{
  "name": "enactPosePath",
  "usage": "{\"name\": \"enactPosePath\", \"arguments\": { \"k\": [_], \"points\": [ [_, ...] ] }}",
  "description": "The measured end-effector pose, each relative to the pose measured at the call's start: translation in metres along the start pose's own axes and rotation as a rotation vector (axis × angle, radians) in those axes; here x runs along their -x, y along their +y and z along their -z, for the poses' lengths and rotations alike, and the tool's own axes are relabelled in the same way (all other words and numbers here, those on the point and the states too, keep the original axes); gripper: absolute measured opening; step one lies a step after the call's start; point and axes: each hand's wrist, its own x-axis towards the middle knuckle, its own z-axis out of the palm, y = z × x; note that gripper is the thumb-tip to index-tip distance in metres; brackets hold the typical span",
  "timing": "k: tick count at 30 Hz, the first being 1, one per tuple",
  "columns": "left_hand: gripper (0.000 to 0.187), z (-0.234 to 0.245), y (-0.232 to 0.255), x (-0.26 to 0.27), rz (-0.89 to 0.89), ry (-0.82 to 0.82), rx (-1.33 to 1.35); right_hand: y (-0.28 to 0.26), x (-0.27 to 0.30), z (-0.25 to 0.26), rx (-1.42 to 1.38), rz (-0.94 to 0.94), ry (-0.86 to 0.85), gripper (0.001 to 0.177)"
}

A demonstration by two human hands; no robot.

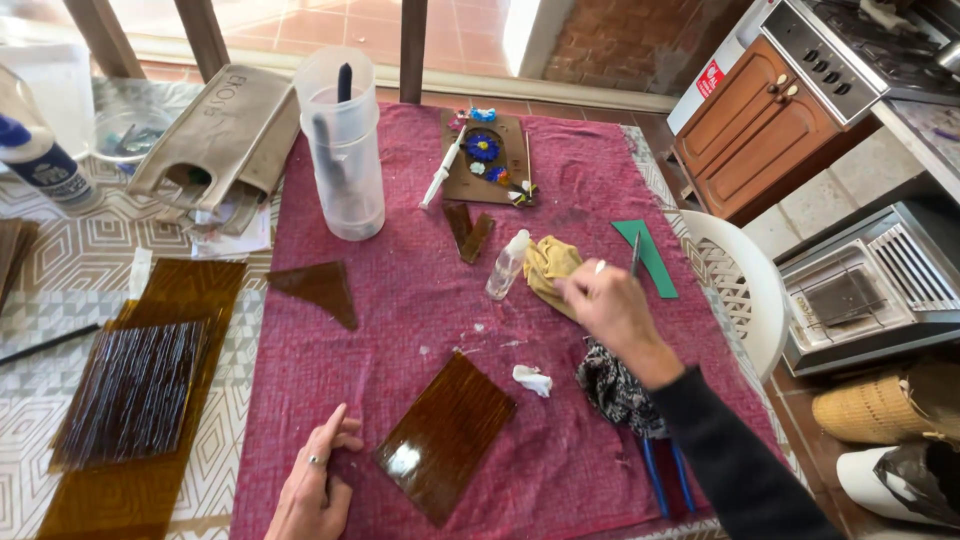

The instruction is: Cleaning and preparing glass pieces for a mosaic project by spraying and wiping them.

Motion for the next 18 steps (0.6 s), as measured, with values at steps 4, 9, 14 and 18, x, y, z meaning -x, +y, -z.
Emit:
{"name": "enactPosePath", "arguments": {
  "k": [4, 9, 14, 18],
  "points": [
    [0.094, -0.014, -0.032, 0.01, -0.007, 0.065, -0.111, 0.087, -0.114, -0.052, -0.116, 0.052, 0.246, 0.018],
    [0.09, -0.051, -0.195, 0.031, -0.176, 0.083, -0.028, 0.171, -0.231, -0.176, -0.151, -0.161, 0.184, 0.033],
    [0.079, -0.036, -0.091, 0.03, -0.174, 0.183, 0.068, 0.172, -0.266, -0.194, -0.025, -0.225, 0.08, 0.046],
    [0.083, -0.014, -0.022, 0.006, -0.227, 0.176, 0.016, 0.182, -0.279, -0.197, 0.036, -0.318, 0.097, 0.043]
  ]
}}
